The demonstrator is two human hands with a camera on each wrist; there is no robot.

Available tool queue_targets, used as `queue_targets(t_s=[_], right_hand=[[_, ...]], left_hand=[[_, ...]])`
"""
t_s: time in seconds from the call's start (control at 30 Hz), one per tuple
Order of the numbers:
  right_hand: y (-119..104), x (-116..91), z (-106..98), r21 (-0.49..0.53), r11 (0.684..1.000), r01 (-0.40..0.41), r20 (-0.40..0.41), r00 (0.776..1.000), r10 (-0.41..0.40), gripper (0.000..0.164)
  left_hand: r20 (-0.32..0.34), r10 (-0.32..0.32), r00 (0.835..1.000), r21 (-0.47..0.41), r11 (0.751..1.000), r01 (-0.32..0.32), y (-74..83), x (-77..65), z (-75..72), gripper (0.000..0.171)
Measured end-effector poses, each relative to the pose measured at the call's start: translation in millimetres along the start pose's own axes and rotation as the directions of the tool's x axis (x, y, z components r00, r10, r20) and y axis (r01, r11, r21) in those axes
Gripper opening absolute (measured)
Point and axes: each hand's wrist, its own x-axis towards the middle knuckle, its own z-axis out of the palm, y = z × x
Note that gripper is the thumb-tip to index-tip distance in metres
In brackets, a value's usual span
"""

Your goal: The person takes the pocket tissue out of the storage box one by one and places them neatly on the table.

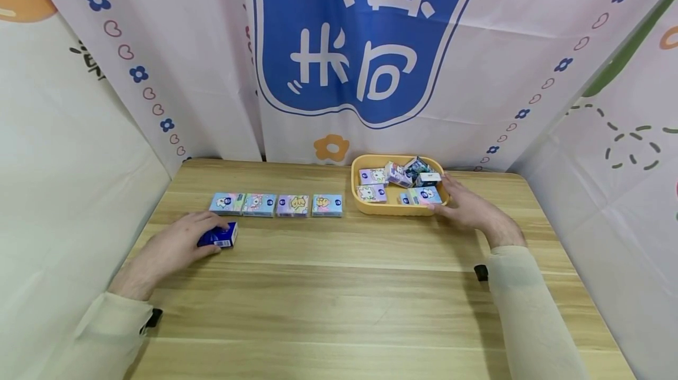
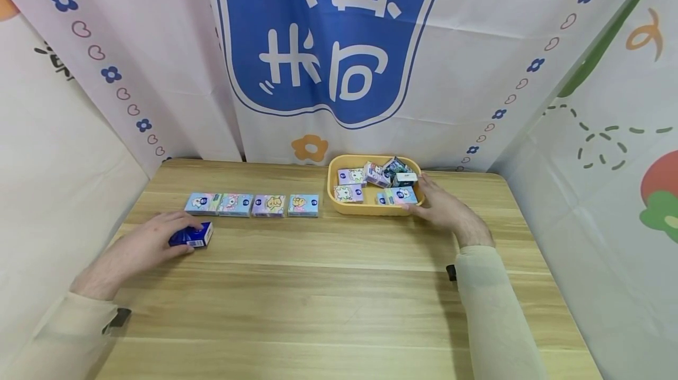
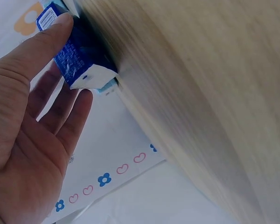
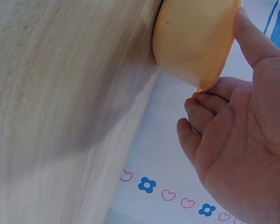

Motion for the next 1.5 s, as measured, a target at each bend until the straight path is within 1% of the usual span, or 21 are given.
queue_targets(t_s=[0.23, 0.47, 0.7, 1.0, 1.1, 1.2, 1.37, 1.5], right_hand=[[0, 0, 0, 0.004, 1.000, -0.005, -0.003, 1.000, 0.005, 0.110], [0, 1, 1, 0.011, 1.000, 0.001, 0.000, 1.000, -0.001, 0.109], [1, 2, 1, 0.005, 1.000, 0.009, 0.006, 1.000, -0.009, 0.108], [1, 1, 0, 0.006, 1.000, 0.016, 0.003, 1.000, -0.016, 0.108], [0, 1, 0, 0.004, 1.000, 0.015, 0.005, 1.000, -0.015, 0.109], [0, 0, 0, 0.009, 1.000, 0.013, 0.005, 1.000, -0.013, 0.109], [0, 0, -1, 0.015, 1.000, 0.010, 0.003, 1.000, -0.010, 0.108], [-1, 0, -1, 0.012, 1.000, 0.007, 0.001, 1.000, -0.007, 0.108]], left_hand=[[-0.004, 0.000, 1.000, 0.004, 1.000, 0.000, -0.4, 2.8, 0.4, 0.044], [-0.043, 0.024, 0.999, 0.022, 0.999, -0.023, -3.0, 10.2, 5.1, 0.042], [-0.039, 0.016, 0.999, 0.032, 0.999, -0.015, -5.3, 15.5, 6.8, 0.043], [-0.069, 0.055, 0.996, 0.050, 0.997, -0.051, -5.5, 19.2, 5.6, 0.043], [-0.082, 0.079, 0.993, 0.059, 0.995, -0.074, -0.5, 20.9, 3.2, 0.044], [-0.092, 0.109, 0.990, 0.066, 0.992, -0.103, 8.5, 25.5, 0.6, 0.044], [-0.111, 0.152, 0.982, 0.067, 0.987, -0.145, 26.9, 39.7, -0.7, 0.038], [-0.112, 0.163, 0.980, 0.043, 0.986, -0.159, 43.1, 53.6, 0.0, 0.035]])
